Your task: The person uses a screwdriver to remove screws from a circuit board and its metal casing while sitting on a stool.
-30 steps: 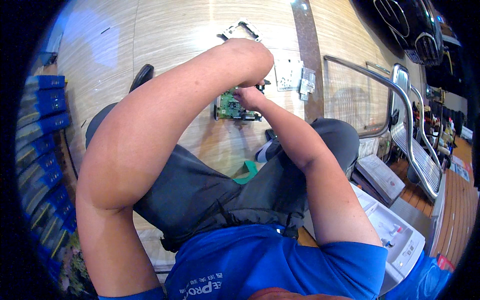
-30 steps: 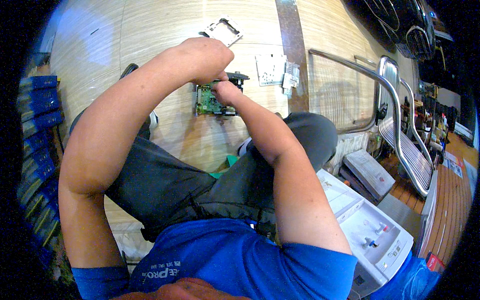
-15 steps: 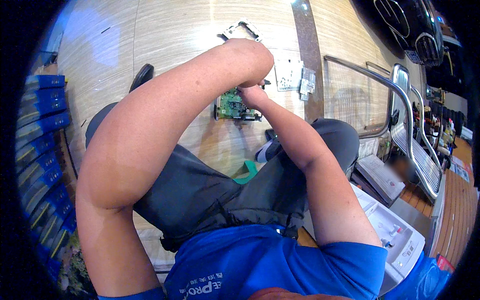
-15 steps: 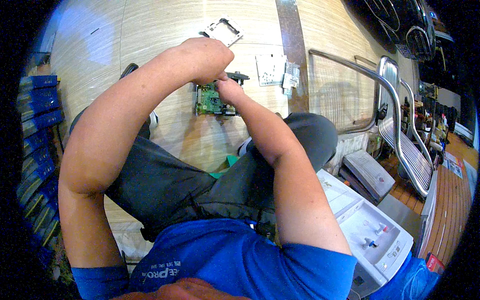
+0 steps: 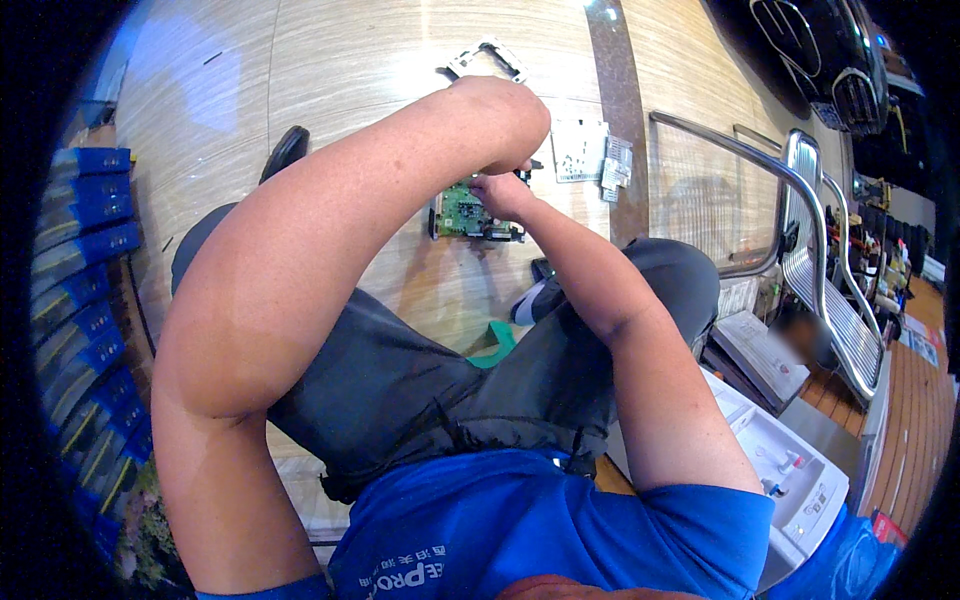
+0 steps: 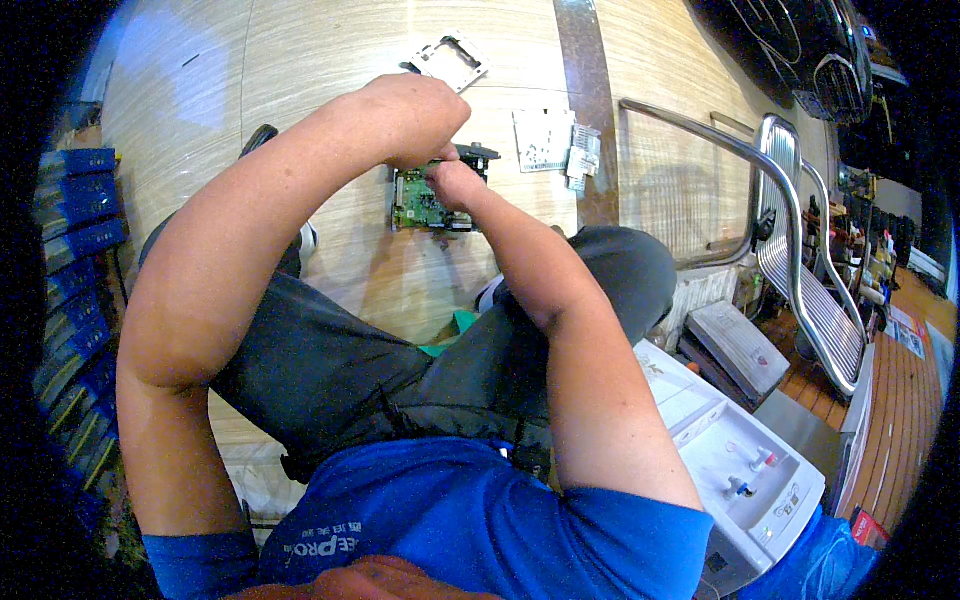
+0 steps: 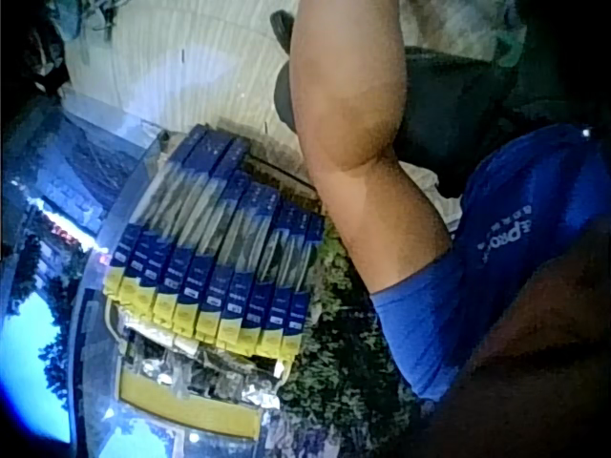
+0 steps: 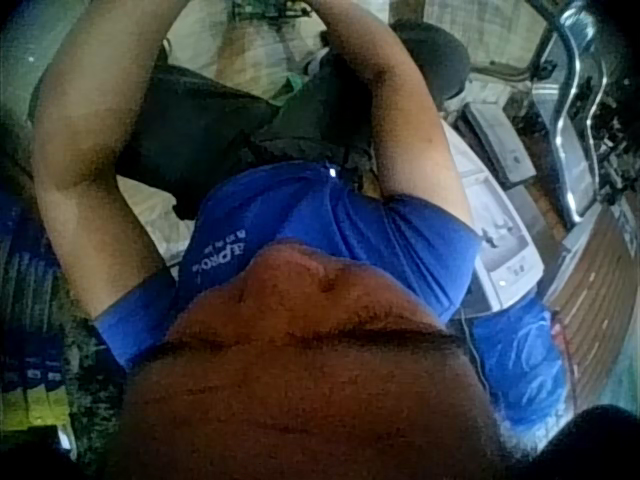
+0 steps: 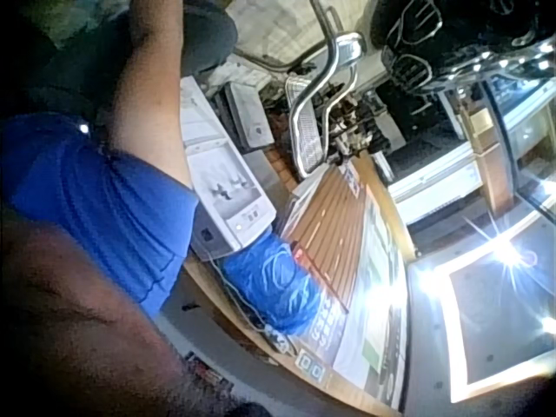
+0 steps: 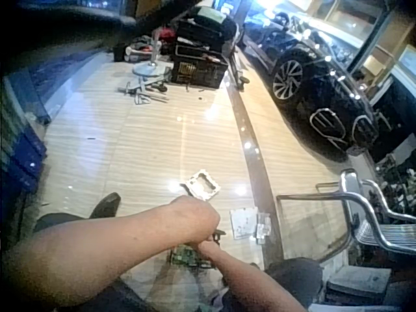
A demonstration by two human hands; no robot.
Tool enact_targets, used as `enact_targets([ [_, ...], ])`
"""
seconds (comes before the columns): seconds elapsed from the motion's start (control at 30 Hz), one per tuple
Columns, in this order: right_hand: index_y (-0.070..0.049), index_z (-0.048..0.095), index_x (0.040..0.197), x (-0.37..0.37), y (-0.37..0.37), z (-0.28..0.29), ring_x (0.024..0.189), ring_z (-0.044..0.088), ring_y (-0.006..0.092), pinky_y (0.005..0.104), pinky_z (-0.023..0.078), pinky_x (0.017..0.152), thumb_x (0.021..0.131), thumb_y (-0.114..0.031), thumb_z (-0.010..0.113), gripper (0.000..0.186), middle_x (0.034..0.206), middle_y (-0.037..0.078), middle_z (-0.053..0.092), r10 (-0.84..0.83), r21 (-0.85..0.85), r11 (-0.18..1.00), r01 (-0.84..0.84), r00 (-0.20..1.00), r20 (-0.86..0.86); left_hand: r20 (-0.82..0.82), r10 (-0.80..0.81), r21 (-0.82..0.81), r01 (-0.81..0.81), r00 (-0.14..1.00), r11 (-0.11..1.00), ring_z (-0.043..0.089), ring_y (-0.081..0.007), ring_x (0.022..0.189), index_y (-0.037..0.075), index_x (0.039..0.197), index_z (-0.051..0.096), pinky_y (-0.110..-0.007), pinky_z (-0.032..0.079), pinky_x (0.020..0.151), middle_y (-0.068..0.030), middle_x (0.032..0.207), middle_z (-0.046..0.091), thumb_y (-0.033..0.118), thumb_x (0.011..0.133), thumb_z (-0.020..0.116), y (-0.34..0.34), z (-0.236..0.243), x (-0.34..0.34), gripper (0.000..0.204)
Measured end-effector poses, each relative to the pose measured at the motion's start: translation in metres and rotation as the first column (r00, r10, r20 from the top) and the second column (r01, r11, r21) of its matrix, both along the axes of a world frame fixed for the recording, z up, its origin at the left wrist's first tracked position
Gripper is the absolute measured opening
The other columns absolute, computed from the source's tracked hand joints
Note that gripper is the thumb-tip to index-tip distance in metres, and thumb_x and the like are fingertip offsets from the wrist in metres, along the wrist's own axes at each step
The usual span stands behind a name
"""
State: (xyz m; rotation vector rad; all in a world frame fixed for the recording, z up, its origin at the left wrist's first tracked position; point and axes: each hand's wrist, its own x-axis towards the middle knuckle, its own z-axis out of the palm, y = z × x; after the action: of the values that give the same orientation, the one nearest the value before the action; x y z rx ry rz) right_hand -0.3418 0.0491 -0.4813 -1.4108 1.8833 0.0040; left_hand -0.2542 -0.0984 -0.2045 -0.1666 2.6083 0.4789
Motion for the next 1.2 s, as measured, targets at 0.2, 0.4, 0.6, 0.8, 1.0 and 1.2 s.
enact_targets([
  [0.2,-0.005,0.071,0.092,-0.005,0.014,-0.015,0.098,0.068,0.0374,0.0475,0.054,0.087,0.09,-0.018,0.059,0.018,0.099,0.021,0.07,-0.12,-0.438,0.898,0.037,0.979,-0.164,0.049,0.004,-0.04,-0.002,0.999,0.999,0.071,-0.0257,0.096,0.007,0.103,0.076,-0.041,0.058,0.078,-0.011,0.103,0.073,0.022,0.085,0.076,0.005,0.005,-0.005,0.024],
  [0.4,-0.006,0.072,0.094,-0.017,0.016,-0.019,0.098,0.069,0.0366,0.0492,0.055,0.085,0.089,-0.016,0.06,0.016,0.103,0.02,0.07,-0.048,-0.097,0.995,0.031,0.983,-0.178,-0.019,-0.026,-0.026,0.025,0.999,0.999,0.071,-0.0337,0.093,0.002,0.097,0.074,-0.045,0.058,0.078,-0.0187,0.097,0.073,0.03,0.084,0.074,0.001,0.001,-0.004,0.031],
  [0.6,-0.006,0.072,0.092,-0.004,0.005,-0.009,0.093,0.069,0.0377,0.0488,0.055,0.085,0.09,-0.019,0.058,0.019,0.095,0.021,0.071,0.056,-0.235,0.969,-0.076,0.994,-0.093,-0.002,-0.002,-0.012,0.002,1.0,1.0,0.071,-0.0335,0.094,0.002,0.096,0.074,-0.045,0.058,0.079,-0.0183,0.098,0.073,0.03,0.084,0.075,0.002,-0.001,-0.003,0.03],
  [0.8,-0.006,0.068,0.111,-0.005,0.006,-0.011,0.115,0.058,0.0402,0.0485,0.044,0.1,0.092,-0.023,0.064,0.026,0.12,0.022,0.063,0.067,0.078,0.995,-0.065,0.997,-0.024,-0.01,-0.009,-0.001,0.009,1.0,1.0,0.071,-0.0337,0.094,0.002,0.096,0.074,-0.044,0.058,0.079,-0.0188,0.097,0.073,0.029,0.084,0.074,0.002,-0.001,-0.003,0.029],
  [1.0,-0.004,0.07,0.102,-0.007,0.01,-0.014,0.106,0.064,0.0384,0.0472,0.054,0.09,0.09,-0.03,0.068,0.029,0.123,0.021,0.062,-0.081,-0.196,0.979,0.058,0.99,-0.112,0.01,-0.047,-0.011,0.047,0.999,0.999,0.071,-0.0335,0.092,0.001,0.094,0.074,-0.044,0.058,0.077,-0.0198,0.096,0.073,0.029,0.085,0.074,0.001,0.0,-0.004,0.029],
  [1.2,-0.005,0.07,0.103,-0.001,0.006,-0.007,0.107,0.065,0.0367,0.0464,0.054,0.09,0.09,-0.023,0.066,0.023,0.12,0.021,0.063,-0.057,-0.187,0.982,0.034,0.991,-0.118,0.021,-0.023,-0.018,0.023,1.0,1.0,0.071,-0.0333,0.092,0.002,0.095,0.074,-0.044,0.058,0.078,-0.0194,0.096,0.073,0.028,0.084,0.074,0.0,0.0,0.0,0.028],
])
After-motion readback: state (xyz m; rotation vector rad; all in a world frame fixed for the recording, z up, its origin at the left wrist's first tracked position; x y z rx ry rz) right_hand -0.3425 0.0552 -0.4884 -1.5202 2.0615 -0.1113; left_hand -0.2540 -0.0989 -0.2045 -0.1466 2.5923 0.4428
